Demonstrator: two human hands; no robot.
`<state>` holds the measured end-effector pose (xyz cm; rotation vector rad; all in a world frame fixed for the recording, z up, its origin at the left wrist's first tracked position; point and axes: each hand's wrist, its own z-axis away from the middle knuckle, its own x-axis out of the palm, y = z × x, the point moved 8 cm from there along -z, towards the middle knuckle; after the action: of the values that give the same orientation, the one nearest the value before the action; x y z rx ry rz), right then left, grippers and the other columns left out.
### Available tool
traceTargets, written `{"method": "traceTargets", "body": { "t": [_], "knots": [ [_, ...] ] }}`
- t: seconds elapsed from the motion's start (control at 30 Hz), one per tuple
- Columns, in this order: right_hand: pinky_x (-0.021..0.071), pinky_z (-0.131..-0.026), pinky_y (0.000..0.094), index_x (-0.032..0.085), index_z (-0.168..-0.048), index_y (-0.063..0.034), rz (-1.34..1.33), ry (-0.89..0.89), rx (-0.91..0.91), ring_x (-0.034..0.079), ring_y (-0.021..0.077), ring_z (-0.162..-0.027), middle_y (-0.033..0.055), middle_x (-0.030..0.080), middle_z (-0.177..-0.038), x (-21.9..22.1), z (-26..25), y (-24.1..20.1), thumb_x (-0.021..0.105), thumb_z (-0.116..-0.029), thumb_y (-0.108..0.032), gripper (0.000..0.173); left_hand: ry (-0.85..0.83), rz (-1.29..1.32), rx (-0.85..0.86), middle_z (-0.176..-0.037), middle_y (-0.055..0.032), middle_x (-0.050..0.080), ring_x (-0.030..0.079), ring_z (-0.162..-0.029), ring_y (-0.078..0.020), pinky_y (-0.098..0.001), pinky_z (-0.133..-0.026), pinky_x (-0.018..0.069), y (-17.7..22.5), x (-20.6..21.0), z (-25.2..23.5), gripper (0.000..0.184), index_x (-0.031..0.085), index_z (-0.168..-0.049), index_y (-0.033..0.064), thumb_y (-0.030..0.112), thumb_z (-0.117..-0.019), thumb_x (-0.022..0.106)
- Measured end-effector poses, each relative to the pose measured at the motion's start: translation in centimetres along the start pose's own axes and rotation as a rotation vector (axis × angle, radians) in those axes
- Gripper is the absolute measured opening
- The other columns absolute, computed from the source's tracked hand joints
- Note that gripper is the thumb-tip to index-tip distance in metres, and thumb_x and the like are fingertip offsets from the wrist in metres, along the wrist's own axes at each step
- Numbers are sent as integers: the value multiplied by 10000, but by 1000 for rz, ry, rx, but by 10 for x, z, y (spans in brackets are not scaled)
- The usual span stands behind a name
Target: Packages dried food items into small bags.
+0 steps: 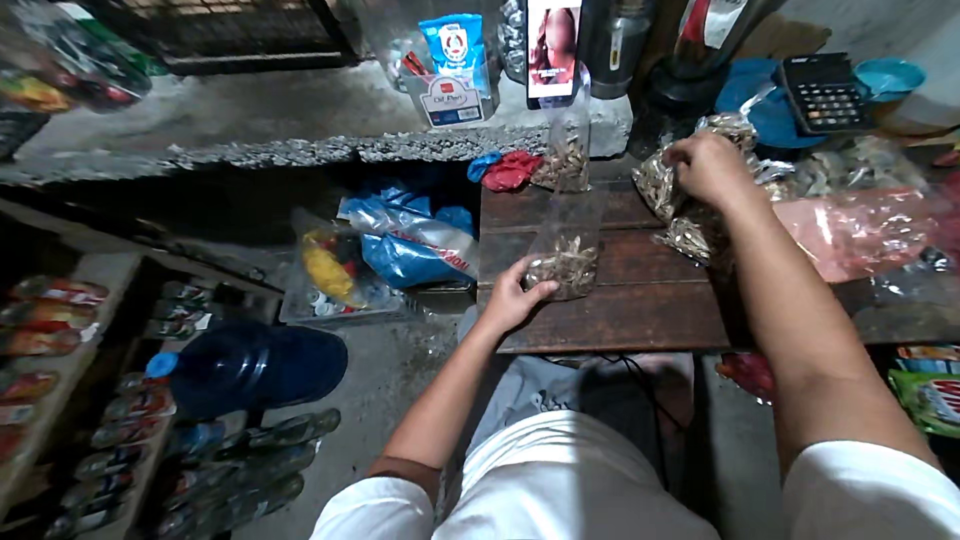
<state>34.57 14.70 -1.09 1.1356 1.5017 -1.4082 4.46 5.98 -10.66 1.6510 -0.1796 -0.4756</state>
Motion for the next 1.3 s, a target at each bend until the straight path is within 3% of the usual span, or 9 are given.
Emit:
{"method": "traceTargets", "body": {
  "t": [0.17,0.3,0.37,0.47,0.53,0.7,0.87,1.07,1.3],
  "knots": [
    [387,-1076,663,639,-1308,43,-126,151,-225,471,539,-1321,339,524,-1394,-10,38,-47,689,-964,-353,526,6,22,14,-1127,-119,688,661,-958,-58,-253,-891,548,0,-2,-1,423,573,-1330,-43,52,-936,695],
    [435,-1105,501,527,-1415,90,-546,-91,-397,528,377,-1323,281,534,-1424,32,83,-100,795,-790,-339,804,-42,13,23,-1294,-147,638,645,-1065,-81,-273,-949,528,5,1,0,600,484,-1449,-16,48,-905,729],
    [476,-1060,436,561,-1379,81,-690,-164,-407,595,304,-1235,252,600,-1342,47,96,-118,813,-818,-199,676,-63,26,51,-1283,-130,636,647,-1016,-45,-232,-907,538,12,3,-1,636,461,-1466,-12,31,-893,731],
    [551,-876,254,731,-1014,57,-717,-1,-518,677,116,-937,144,708,-1018,39,105,-130,654,-938,-92,184,-16,19,171,-1222,-120,666,662,-966,-29,-214,-874,554,26,0,-2,460,573,-1331,-67,-25,-892,701],
    [539,-851,187,732,-946,54,-729,62,-542,661,47,-903,113,707,-975,29,109,-129,617,-966,-98,191,24,-18,249,-1149,-88,686,653,-930,-15,-201,-842,549,30,-5,-1,292,649,-1198,-58,-6,-911,671],
    [568,-873,437,750,-1001,30,-555,-81,-511,698,261,-942,161,718,-1014,49,124,-124,716,-908,-113,174,-5,-30,311,-1128,-86,690,644,-1029,-51,-232,-923,532,20,-9,0,146,700,-1033,-45,27,-908,678],
    [565,-846,347,753,-934,46,-622,-91,-509,686,185,-908,146,716,-980,42,125,-124,670,-940,-132,196,30,-9,377,-1036,-72,680,639,-957,-34,-202,-860,536,23,-8,7,47,672,-913,-41,-1,-892,657],
    [554,-912,275,590,-1310,73,-856,102,-210,666,111,-1039,163,664,-1216,12,62,-93,561,-1025,-217,407,146,51,328,-976,21,682,629,-869,30,-183,-811,540,29,-20,6,85,667,-966,2,75,-973,623],
    [283,-1210,562,-27,-1617,36,-714,157,35,299,462,-1486,308,293,-1608,47,-53,-95,903,-749,-364,1333,234,83,279,-998,-1,667,624,-922,5,-207,-858,531,24,-36,4,83,653,-987,-22,23,-971,585]
  ]
}}
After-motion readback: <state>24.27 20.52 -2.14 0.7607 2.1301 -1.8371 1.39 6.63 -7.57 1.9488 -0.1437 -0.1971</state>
